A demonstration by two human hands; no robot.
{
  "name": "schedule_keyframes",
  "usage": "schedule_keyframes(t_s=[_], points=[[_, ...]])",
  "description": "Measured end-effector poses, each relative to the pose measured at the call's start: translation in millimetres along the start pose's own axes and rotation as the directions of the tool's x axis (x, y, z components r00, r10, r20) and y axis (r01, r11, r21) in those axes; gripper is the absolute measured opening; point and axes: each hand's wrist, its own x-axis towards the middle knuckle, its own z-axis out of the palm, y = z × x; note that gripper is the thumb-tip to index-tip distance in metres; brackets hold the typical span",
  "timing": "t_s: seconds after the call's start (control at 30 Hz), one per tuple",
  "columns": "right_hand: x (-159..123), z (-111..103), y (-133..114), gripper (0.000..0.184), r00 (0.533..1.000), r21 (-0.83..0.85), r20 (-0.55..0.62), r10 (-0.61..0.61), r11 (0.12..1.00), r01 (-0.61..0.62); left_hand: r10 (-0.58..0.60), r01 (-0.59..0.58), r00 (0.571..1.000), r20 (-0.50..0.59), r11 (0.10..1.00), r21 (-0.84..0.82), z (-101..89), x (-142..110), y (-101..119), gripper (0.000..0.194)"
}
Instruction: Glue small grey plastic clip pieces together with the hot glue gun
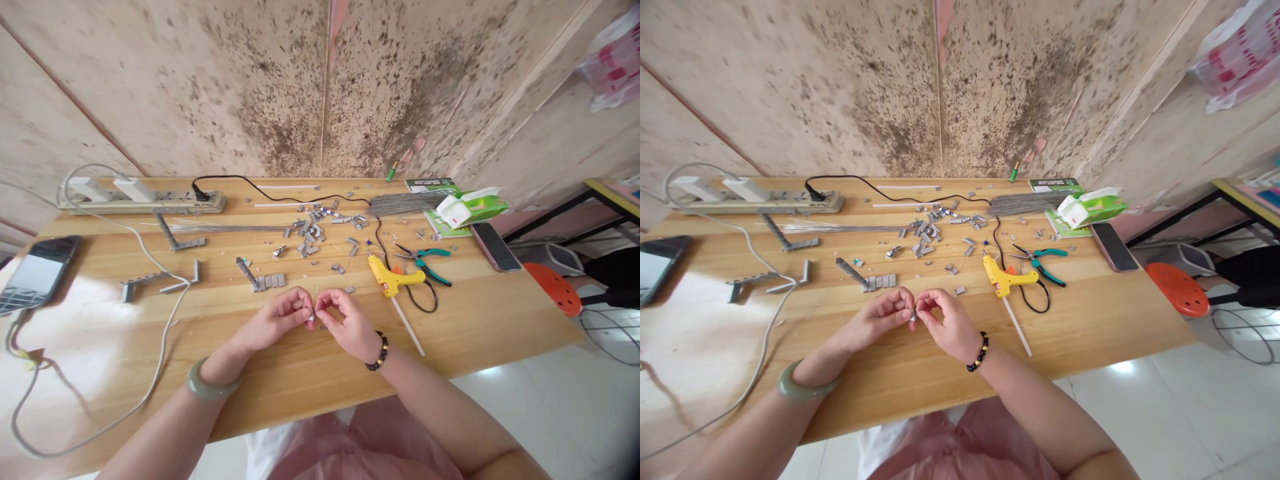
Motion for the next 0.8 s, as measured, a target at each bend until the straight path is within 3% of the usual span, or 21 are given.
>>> schedule_keyframes(t_s=[0.5,0.67,0.8], points=[[-0.3,3.1,-0.5,0.021,0.997,0.09,-0.08,0.007,0.996,0.001,0.041,-0.041,0.999,0.002,0.999,-0.015,-4.3,0.2,-4.0,0.016],[1.0,2.1,-1.1,0.022,0.996,0.029,-0.082,-0.036,0.999,0.038,0.027,-0.027,1.0,-0.001,0.999,0.017,-1.8,0.7,-2.0,0.017],[2.4,0.1,-3.1,0.024,0.999,-0.05,-0.015,-0.036,0.998,0.035,0.038,-0.036,0.998,-0.04,0.998,0.052,-3.4,2.8,-3.4,0.019]])
